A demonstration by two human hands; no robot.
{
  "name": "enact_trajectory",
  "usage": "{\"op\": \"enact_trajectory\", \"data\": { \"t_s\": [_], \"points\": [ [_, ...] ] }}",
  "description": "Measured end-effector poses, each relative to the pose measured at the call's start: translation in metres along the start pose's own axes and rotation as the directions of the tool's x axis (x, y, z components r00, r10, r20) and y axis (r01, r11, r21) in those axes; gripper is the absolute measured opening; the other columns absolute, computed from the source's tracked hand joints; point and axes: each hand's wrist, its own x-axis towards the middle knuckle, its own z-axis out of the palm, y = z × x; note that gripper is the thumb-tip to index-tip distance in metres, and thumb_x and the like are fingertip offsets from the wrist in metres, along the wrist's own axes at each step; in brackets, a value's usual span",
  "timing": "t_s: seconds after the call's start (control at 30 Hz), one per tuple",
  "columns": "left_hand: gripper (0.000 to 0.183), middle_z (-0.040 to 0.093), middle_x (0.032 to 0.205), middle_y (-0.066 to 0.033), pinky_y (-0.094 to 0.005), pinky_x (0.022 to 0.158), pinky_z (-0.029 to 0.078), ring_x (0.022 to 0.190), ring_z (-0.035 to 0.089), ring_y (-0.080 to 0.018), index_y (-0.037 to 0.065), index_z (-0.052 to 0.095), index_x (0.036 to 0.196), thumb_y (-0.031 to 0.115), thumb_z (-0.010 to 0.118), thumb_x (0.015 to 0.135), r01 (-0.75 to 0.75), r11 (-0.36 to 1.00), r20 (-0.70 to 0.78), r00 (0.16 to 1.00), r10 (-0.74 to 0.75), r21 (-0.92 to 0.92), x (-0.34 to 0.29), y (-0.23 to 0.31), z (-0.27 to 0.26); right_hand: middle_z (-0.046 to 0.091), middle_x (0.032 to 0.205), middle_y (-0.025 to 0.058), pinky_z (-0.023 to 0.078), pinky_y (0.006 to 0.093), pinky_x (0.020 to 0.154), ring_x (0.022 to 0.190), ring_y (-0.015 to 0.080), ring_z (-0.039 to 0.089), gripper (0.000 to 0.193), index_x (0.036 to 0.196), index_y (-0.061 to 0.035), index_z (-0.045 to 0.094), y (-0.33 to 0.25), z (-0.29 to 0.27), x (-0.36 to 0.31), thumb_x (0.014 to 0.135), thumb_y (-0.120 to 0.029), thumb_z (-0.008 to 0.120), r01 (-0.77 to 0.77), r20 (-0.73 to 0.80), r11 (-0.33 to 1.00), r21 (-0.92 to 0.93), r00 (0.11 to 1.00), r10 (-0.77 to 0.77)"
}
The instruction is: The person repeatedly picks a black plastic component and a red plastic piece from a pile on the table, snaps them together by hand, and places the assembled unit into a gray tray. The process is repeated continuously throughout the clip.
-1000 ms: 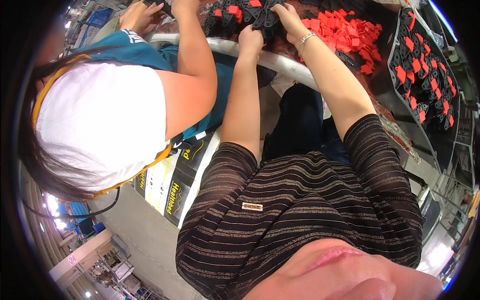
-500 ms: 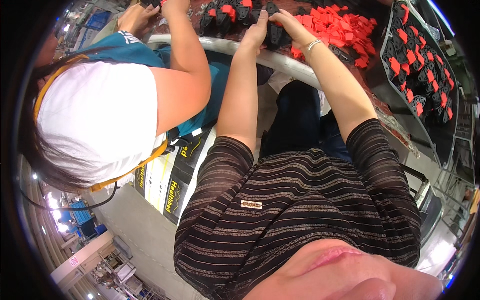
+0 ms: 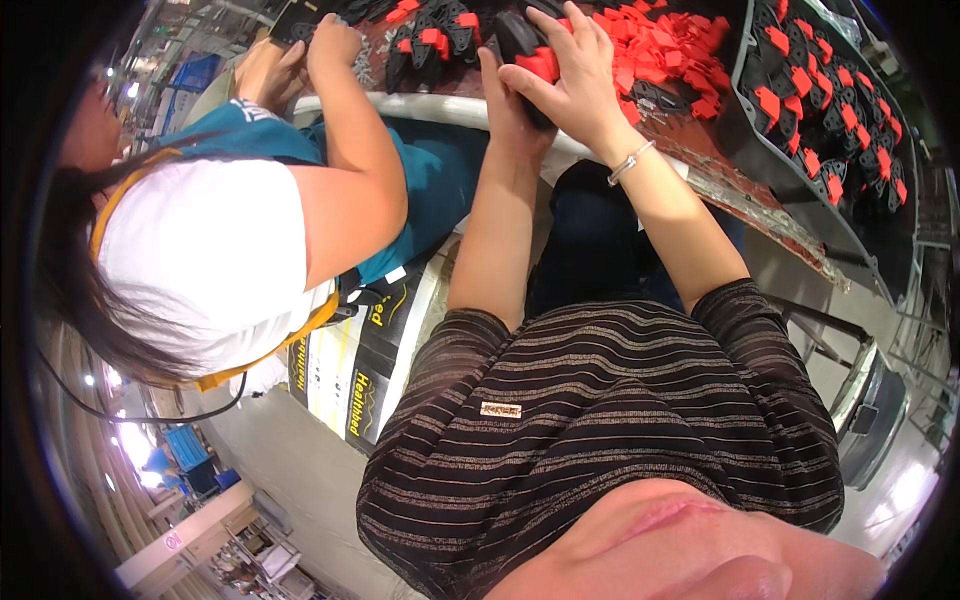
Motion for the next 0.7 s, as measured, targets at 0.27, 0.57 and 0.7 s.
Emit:
{"op": "enact_trajectory", "data": {
  "t_s": [0.27,0.57,0.7],
  "points": [
    [0.059,0.053,0.129,-0.008,-0.0394,0.101,0.04,0.118,0.051,-0.0253,0.012,0.047,0.129,0.053,0.026,0.094,0.08,0.971,0.092,0.994,-0.06,-0.225,-0.045,-0.023,0.042,0.049,0.124,0.0204,0.034,0.0425,0.1,0.115,0.0356,0.045,0.07,0.125,0.0033,0.047,0.012,-0.033,-0.026,0.076,-0.043,0.068,0.101,-0.117,0.994,-0.043,0.987,-0.105],
    [0.059,0.05,0.129,-0.0099,-0.04,0.102,0.038,0.118,0.05,-0.0277,0.008,0.046,0.129,0.052,0.034,0.091,0.097,0.969,0.073,0.994,-0.082,-0.227,-0.064,-0.052,0.073,0.048,0.118,0.0209,0.039,0.044,0.093,0.109,0.0377,0.045,0.071,0.11,0.0027,0.052,0.008,-0.094,-0.036,0.062,-0.041,0.079,-0.03,-0.17,0.997,-0.072,0.985,0.017],
    [0.064,0.04,0.139,-0.0131,-0.0429,0.107,0.031,0.129,0.038,-0.0296,0.008,0.036,0.137,0.051,0.03,0.09,0.04,0.993,0.102,0.994,-0.028,-0.114,-0.067,-0.064,0.089,0.039,0.13,0.0275,0.034,0.0438,0.102,0.12,0.0437,0.039,0.084,0.129,-0.0018,0.043,-0.011,-0.127,-0.04,0.062,-0.04,0.077,-0.119,0.021,0.981,0.153,0.993,0.117]
  ]
}}
